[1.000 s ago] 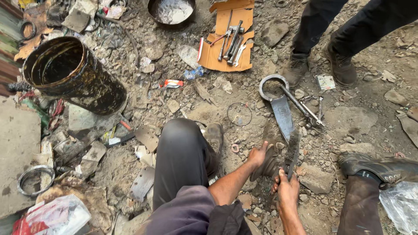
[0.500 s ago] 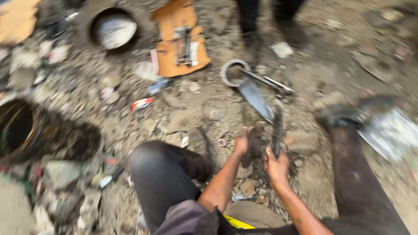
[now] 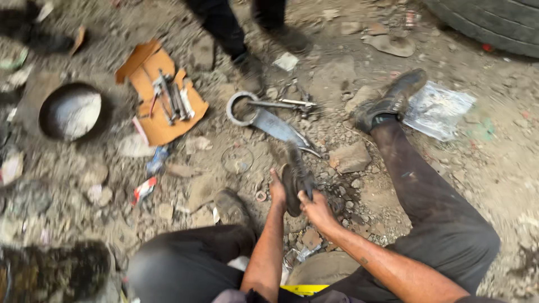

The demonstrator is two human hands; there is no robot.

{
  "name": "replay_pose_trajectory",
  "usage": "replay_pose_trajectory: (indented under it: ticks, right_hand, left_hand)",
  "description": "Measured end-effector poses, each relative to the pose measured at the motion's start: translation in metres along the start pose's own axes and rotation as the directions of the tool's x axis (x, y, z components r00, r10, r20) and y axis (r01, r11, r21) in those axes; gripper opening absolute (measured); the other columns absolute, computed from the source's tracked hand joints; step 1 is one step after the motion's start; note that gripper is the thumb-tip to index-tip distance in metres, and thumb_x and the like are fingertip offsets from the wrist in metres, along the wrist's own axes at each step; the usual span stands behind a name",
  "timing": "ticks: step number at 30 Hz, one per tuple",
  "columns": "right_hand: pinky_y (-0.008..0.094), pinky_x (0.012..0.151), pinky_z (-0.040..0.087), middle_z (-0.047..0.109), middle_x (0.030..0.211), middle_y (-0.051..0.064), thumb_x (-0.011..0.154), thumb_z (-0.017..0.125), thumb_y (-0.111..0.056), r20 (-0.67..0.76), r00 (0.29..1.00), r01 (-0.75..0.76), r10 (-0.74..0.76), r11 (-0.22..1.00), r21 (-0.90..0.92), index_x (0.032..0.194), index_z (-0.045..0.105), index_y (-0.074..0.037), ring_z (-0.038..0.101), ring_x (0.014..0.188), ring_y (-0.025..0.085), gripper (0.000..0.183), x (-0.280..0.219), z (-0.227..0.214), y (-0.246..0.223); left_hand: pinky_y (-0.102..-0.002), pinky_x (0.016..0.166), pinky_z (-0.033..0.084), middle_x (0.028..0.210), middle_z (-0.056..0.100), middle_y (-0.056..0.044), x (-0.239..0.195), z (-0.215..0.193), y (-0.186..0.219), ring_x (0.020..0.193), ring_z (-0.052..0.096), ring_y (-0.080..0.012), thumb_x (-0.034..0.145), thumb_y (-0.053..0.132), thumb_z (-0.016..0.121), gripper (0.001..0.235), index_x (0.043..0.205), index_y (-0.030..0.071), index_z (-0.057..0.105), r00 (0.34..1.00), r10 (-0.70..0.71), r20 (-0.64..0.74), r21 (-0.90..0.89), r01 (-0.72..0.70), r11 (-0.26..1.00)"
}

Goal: The person sits on the ground and uses a wire brush to scrub a small metal part. They repeatedly rotate the part to clean different sides while surrounded by tools and debris.

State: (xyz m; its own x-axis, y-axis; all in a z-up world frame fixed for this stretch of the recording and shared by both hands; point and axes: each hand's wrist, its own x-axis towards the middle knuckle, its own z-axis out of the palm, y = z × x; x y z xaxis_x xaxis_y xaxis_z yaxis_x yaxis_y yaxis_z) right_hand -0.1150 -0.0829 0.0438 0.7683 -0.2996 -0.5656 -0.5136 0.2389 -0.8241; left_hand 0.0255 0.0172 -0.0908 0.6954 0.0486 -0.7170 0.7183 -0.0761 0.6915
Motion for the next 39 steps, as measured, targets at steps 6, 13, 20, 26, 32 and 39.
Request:
replay_pose_trajectory:
  ticks: [6,13,20,26,32,39]
  right_hand:
    - [0.033,0.043,0.036,0.050,0.061,0.000,0.101,0.059,-0.032,0.210,0.915,-0.390,0.346,0.892,0.228,0.089,0.057,-0.011,0.042,0.047,0.015,0.024,0.013,-0.007,0.008]
    - [0.032,0.045,0.040,0.054,0.067,0.004,0.104,0.056,-0.021,0.052,0.998,-0.051,0.047,0.996,0.079,0.104,0.063,-0.004,0.045,0.050,0.016,0.018,0.013,-0.018,-0.015]
    - [0.032,0.045,0.040,0.057,0.070,0.004,0.101,0.055,-0.015,-0.072,0.996,0.047,-0.051,0.997,-0.060,0.109,0.066,-0.004,0.047,0.050,0.015,0.017,0.014,-0.022,-0.040]
    - [0.034,0.045,0.043,0.059,0.070,0.006,0.101,0.061,-0.015,-0.138,0.983,0.110,-0.123,0.990,-0.093,0.104,0.057,0.002,0.050,0.050,0.016,0.018,0.024,-0.036,-0.031]
    - [0.031,0.047,0.046,0.060,0.065,0.006,0.096,0.062,-0.012,-0.176,0.976,0.112,-0.127,0.989,-0.096,0.099,0.068,-0.003,0.056,0.051,0.014,0.011,-0.001,-0.032,-0.061]
    - [0.033,0.043,0.040,0.055,0.057,0.000,0.095,0.074,-0.033,-0.216,0.969,0.112,-0.118,0.993,-0.038,0.075,0.061,-0.011,0.050,0.045,0.015,0.033,0.007,-0.054,-0.077]
  left_hand:
    - [-0.052,0.111,0.038,0.144,0.047,-0.032,0.005,0.008,-0.006,0.135,0.047,-0.0424,0.088,0.088,0.036,0.115,0.148,-0.010,0.035,0.991,0.005,-0.136,-0.010,-0.006,1.000]
    - [-0.050,0.110,0.045,0.131,0.061,-0.038,0.005,0.017,0.007,0.130,0.059,-0.0459,0.087,0.089,0.024,0.118,0.127,-0.015,0.063,0.996,0.054,-0.075,0.183,-0.039,0.982]
    - [-0.048,0.112,0.044,0.135,0.061,-0.033,0.004,0.015,0.010,0.132,0.059,-0.0419,0.093,0.084,0.027,0.109,0.132,-0.011,0.061,0.998,0.058,0.016,0.153,-0.060,0.986]
    - [-0.050,0.111,0.041,0.144,0.055,-0.026,0.029,0.013,0.013,0.135,0.053,-0.0393,0.093,0.076,0.034,0.095,0.143,-0.002,0.054,0.935,0.142,0.326,0.092,-0.181,0.979]
    - [-0.054,0.107,0.043,0.148,0.053,-0.025,0.054,0.020,0.044,0.135,0.051,-0.0403,0.093,0.071,0.040,0.088,0.147,0.002,0.052,0.884,0.100,0.457,0.205,-0.215,0.955]
    - [-0.058,0.102,0.048,0.147,0.055,-0.026,0.072,0.042,0.000,0.131,0.054,-0.0414,0.093,0.069,0.046,0.087,0.148,0.001,0.050,0.928,0.008,0.374,0.240,-0.106,0.965]
